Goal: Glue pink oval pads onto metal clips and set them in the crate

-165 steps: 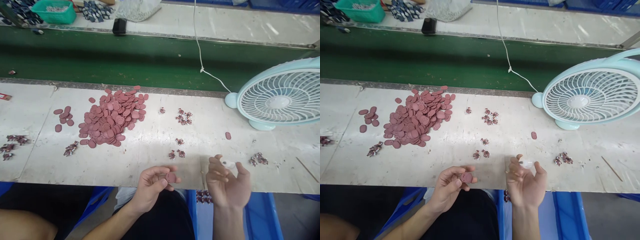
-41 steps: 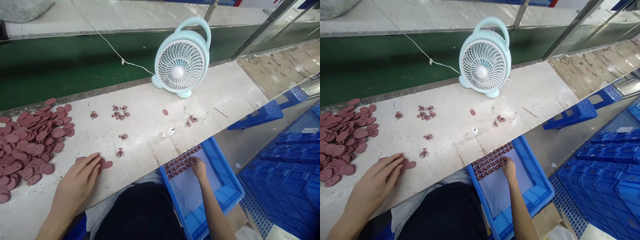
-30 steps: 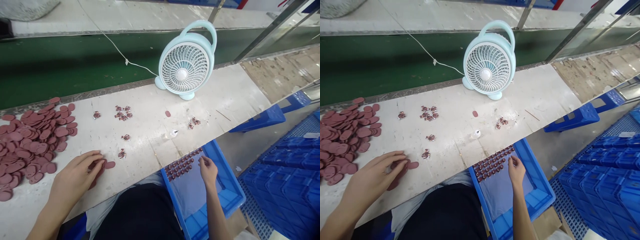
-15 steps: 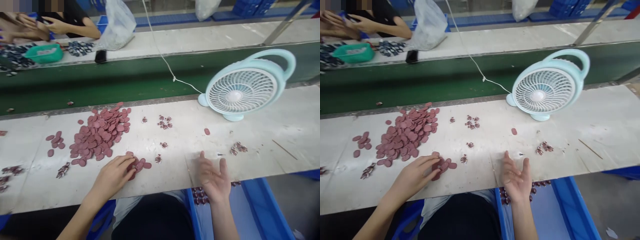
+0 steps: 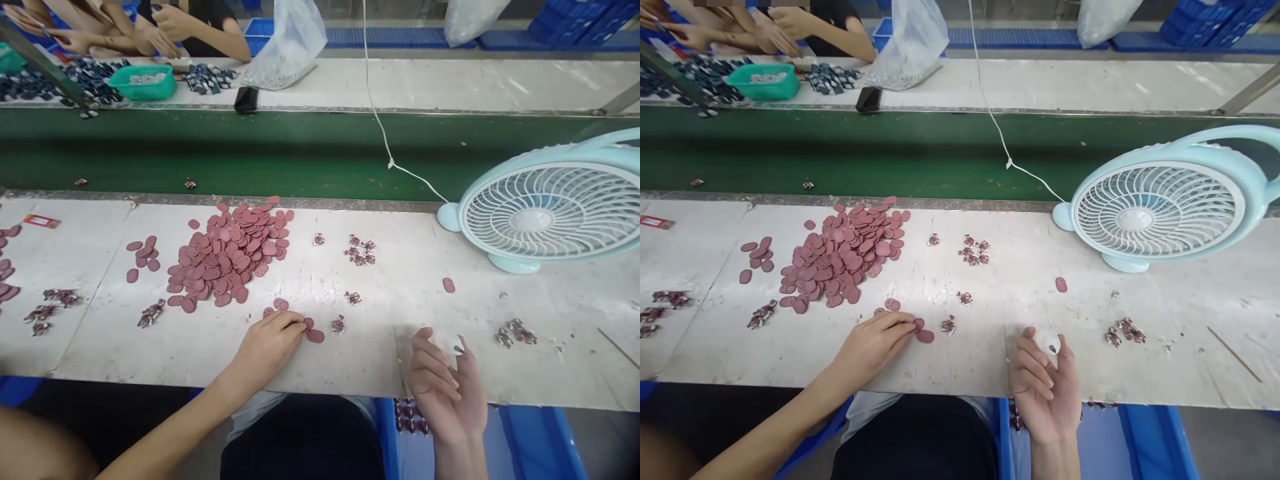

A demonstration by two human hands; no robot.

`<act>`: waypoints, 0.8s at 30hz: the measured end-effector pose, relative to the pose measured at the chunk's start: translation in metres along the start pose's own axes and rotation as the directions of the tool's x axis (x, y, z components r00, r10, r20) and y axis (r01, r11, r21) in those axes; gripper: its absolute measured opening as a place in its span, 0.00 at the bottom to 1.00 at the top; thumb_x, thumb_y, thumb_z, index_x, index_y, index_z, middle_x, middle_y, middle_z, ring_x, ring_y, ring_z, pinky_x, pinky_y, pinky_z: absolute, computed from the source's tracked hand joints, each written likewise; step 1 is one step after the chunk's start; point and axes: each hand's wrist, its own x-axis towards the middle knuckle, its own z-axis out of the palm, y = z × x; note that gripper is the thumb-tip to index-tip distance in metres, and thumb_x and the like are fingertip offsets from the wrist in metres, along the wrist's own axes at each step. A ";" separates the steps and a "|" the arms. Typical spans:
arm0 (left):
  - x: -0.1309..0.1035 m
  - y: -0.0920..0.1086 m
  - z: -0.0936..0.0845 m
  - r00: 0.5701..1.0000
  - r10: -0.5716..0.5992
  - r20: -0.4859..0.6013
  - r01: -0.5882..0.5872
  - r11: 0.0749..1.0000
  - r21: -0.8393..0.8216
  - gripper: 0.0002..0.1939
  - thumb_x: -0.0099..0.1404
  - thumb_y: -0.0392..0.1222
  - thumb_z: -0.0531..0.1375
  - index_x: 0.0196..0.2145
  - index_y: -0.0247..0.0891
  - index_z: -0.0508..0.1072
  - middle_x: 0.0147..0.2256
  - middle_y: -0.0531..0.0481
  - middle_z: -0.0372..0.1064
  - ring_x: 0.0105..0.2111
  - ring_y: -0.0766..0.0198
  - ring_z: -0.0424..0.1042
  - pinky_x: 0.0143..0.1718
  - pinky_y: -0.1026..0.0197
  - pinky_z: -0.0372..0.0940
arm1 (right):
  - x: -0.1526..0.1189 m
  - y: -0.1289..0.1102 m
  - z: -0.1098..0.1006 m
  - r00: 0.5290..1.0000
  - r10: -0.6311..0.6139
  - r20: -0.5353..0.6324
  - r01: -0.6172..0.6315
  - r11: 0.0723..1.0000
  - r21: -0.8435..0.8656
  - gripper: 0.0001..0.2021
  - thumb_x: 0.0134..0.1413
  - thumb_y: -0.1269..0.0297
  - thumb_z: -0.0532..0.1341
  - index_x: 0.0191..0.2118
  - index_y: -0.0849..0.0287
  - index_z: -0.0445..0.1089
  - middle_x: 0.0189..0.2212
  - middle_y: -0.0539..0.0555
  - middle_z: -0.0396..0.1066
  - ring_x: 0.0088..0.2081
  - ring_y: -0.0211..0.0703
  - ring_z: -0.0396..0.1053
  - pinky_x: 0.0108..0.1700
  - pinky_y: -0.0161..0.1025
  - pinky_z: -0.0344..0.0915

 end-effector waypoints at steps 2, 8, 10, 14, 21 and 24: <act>0.000 -0.005 -0.006 1.000 -0.015 0.012 0.015 1.000 -0.002 0.13 0.74 0.35 0.54 0.47 0.39 0.79 0.45 0.46 0.78 0.40 0.57 0.77 0.37 0.56 0.72 | -0.001 0.002 0.001 0.999 -0.008 -0.034 0.006 0.998 -0.055 0.13 0.69 0.60 0.56 0.53 0.59 0.56 0.28 0.45 0.59 0.21 0.34 0.63 0.18 0.28 0.66; -0.005 0.006 -0.025 0.976 -0.174 0.131 0.217 0.741 -0.636 0.17 0.74 0.39 0.54 0.55 0.45 0.77 0.50 0.43 0.75 0.45 0.58 0.77 0.44 0.56 0.74 | -0.008 0.025 0.017 0.990 -0.074 -0.118 0.043 0.967 -0.249 0.14 0.68 0.54 0.58 0.51 0.58 0.63 0.27 0.46 0.63 0.21 0.31 0.64 0.18 0.24 0.65; -0.007 0.021 -0.018 0.929 -0.222 0.295 0.362 0.387 -0.848 0.13 0.72 0.42 0.58 0.50 0.43 0.80 0.41 0.45 0.77 0.35 0.62 0.78 0.32 0.62 0.74 | -0.008 0.044 0.023 0.991 -0.053 -0.120 0.013 0.949 -0.314 0.15 0.68 0.53 0.58 0.50 0.60 0.66 0.26 0.45 0.62 0.19 0.29 0.62 0.17 0.23 0.63; -0.007 0.055 0.011 0.827 -0.203 0.525 0.480 -0.232 -0.846 0.10 0.63 0.44 0.69 0.40 0.37 0.78 0.27 0.50 0.75 0.24 0.65 0.76 0.19 0.69 0.67 | 0.001 0.087 0.029 0.992 0.077 -0.097 -0.112 0.893 -0.436 0.21 0.68 0.51 0.57 0.47 0.67 0.73 0.24 0.43 0.59 0.16 0.24 0.49 0.14 0.21 0.58; -0.010 0.080 0.017 0.844 -0.320 0.430 0.362 -0.251 -0.898 0.06 0.63 0.42 0.69 0.36 0.36 0.81 0.34 0.47 0.80 0.30 0.66 0.77 0.24 0.69 0.70 | 0.008 0.120 0.030 0.985 -0.088 -0.150 -0.034 0.751 -0.659 0.22 0.65 0.46 0.59 0.42 0.62 0.77 0.21 0.43 0.58 0.16 0.25 0.48 0.15 0.23 0.59; -0.013 0.079 0.015 0.855 -0.294 0.428 0.373 -0.226 -0.900 0.08 0.64 0.42 0.68 0.39 0.37 0.83 0.37 0.45 0.81 0.32 0.65 0.78 0.29 0.68 0.72 | 0.005 0.123 0.031 0.980 -0.132 -0.152 -0.026 0.668 -0.744 0.22 0.61 0.44 0.62 0.43 0.61 0.77 0.21 0.44 0.59 0.16 0.26 0.54 0.16 0.25 0.61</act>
